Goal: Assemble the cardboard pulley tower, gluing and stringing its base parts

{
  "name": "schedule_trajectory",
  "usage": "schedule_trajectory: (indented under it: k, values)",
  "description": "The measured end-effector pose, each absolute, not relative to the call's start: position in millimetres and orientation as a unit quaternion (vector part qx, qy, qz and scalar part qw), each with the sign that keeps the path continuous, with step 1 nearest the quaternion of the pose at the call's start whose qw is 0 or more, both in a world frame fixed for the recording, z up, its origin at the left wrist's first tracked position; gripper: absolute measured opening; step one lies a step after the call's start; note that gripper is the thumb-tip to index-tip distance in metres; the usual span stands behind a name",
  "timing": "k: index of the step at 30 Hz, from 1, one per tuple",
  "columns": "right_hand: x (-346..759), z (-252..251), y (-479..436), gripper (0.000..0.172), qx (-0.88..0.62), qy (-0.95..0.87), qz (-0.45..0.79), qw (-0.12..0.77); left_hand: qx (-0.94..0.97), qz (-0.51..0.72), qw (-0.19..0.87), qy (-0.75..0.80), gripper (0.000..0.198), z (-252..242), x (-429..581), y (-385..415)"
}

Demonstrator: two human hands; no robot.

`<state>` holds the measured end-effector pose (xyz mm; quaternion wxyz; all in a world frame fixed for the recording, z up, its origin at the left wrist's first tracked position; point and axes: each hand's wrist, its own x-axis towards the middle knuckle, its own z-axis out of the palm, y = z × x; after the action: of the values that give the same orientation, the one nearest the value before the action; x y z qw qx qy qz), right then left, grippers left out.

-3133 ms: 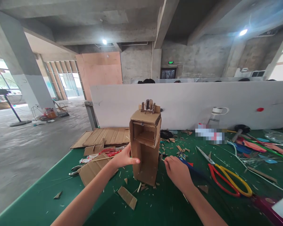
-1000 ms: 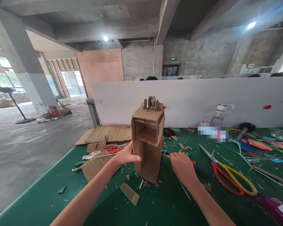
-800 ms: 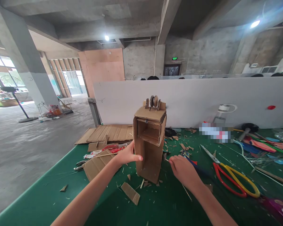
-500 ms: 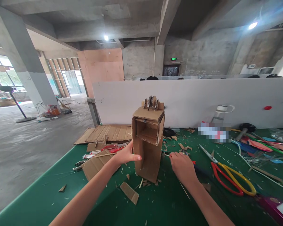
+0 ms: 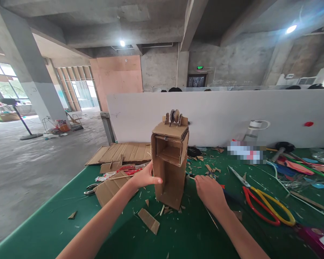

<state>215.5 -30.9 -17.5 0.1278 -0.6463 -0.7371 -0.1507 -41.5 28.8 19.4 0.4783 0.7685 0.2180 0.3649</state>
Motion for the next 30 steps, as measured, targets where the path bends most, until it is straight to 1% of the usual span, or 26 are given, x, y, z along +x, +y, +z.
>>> schedule_trajectory:
  k: [3,6,10,13,15,17,18,20,23,25,28,30]
  values:
    - [217.6,-12.1,-35.3,0.030,-0.633,-0.754,-0.080,0.156,0.768,0.371,0.476,0.214,0.108,18.5,-41.7,28.8]
    - [219.1,-13.7,-37.2,0.030,-0.618,-0.774,-0.046,0.131,0.767,0.375,0.475,0.215,0.108,18.2,-41.3,28.4]
    - [216.1,-22.8,-32.7,0.025,-0.637,-0.755,-0.132,0.083,0.766,0.371,0.477,0.219,0.108,19.5,-41.0,27.7]
    - [214.4,-24.6,-30.0,0.023,-0.651,-0.730,-0.173,0.117,0.765,0.365,0.483,0.218,0.107,20.2,-41.1,27.7]
    - [215.0,-22.1,-31.1,0.026,-0.653,-0.726,-0.151,0.155,0.766,0.362,0.485,0.217,0.106,20.3,-41.3,27.9]
    - [216.5,-18.7,-33.6,0.028,-0.648,-0.733,-0.097,0.184,0.767,0.361,0.485,0.215,0.106,20.3,-41.3,28.0]
    - [217.4,-17.5,-34.9,0.029,-0.643,-0.739,-0.070,0.189,0.767,0.363,0.483,0.215,0.106,20.2,-41.2,28.0]
    - [218.8,-17.3,-36.1,0.031,-0.636,-0.751,-0.042,0.172,0.768,0.366,0.480,0.213,0.106,20.1,-41.0,28.0]
    - [219.0,-22.2,-33.4,0.030,-0.629,-0.765,-0.087,0.110,0.772,0.367,0.477,0.206,0.106,19.7,-40.8,28.1]
    - [217.7,-26.0,-30.4,0.026,-0.628,-0.760,-0.139,0.092,0.773,0.366,0.475,0.208,0.106,19.5,-40.9,28.2]
    - [214.9,-26.6,-28.8,0.025,-0.643,-0.730,-0.196,0.122,0.771,0.369,0.470,0.219,0.107,19.6,-41.4,28.3]
    - [213.5,-23.5,-30.8,0.026,-0.656,-0.715,-0.190,0.151,0.771,0.367,0.470,0.221,0.108,19.7,-41.6,28.5]
